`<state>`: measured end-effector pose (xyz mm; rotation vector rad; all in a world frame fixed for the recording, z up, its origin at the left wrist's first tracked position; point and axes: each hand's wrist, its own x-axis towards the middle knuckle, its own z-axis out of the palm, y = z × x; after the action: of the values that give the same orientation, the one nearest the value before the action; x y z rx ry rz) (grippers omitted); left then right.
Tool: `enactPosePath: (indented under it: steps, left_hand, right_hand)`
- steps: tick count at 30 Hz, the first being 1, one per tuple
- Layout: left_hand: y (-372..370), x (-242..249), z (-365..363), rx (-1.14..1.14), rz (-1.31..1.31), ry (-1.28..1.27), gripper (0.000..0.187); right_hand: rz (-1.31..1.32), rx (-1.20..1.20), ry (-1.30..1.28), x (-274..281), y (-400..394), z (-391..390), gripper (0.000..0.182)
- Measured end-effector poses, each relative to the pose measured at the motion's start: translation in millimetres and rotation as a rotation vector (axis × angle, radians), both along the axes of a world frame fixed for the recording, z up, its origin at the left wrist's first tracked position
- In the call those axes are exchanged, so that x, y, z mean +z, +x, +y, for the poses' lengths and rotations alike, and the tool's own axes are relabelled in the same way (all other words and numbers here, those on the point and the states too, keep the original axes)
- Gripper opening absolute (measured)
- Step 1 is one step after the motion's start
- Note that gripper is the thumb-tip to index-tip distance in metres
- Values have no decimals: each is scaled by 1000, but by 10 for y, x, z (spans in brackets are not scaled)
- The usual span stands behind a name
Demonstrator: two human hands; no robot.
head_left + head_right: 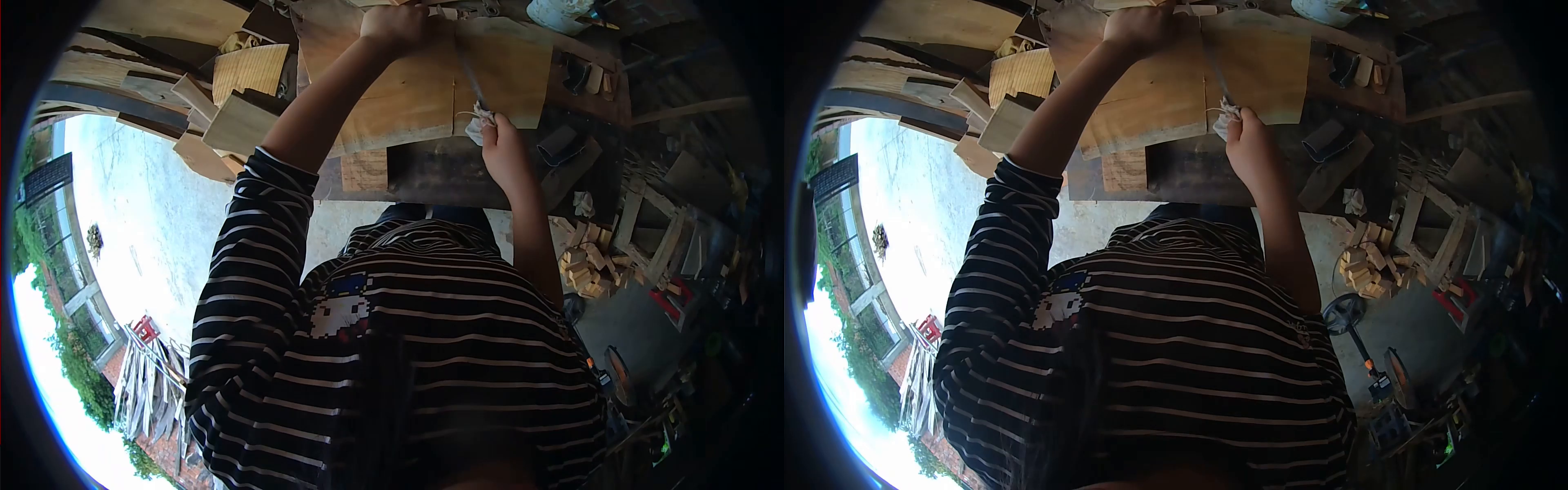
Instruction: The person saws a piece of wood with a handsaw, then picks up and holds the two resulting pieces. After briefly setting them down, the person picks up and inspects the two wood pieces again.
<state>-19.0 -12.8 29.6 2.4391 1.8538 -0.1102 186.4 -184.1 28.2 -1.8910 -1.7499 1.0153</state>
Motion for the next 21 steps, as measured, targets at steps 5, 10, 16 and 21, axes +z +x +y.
enactPosePath:
  steps: [5,10,16,21]
  left_hand:
    - [-140,-344,-533,56,9,-167,47]
    - [-293,-993,-991,220,-184,-302,44]
    - [-424,-1202,-1266,184,-432,46,34]
    - [-310,-1443,-1892,397,-373,162,59]
  right_hand:
    - [13,68,-62,-289,-44,-221,25]
    - [-60,133,-133,-664,-102,-562,24]
    - [-99,143,-144,-734,-209,-619,24]
    - [-80,114,-185,-743,-235,-630,24]
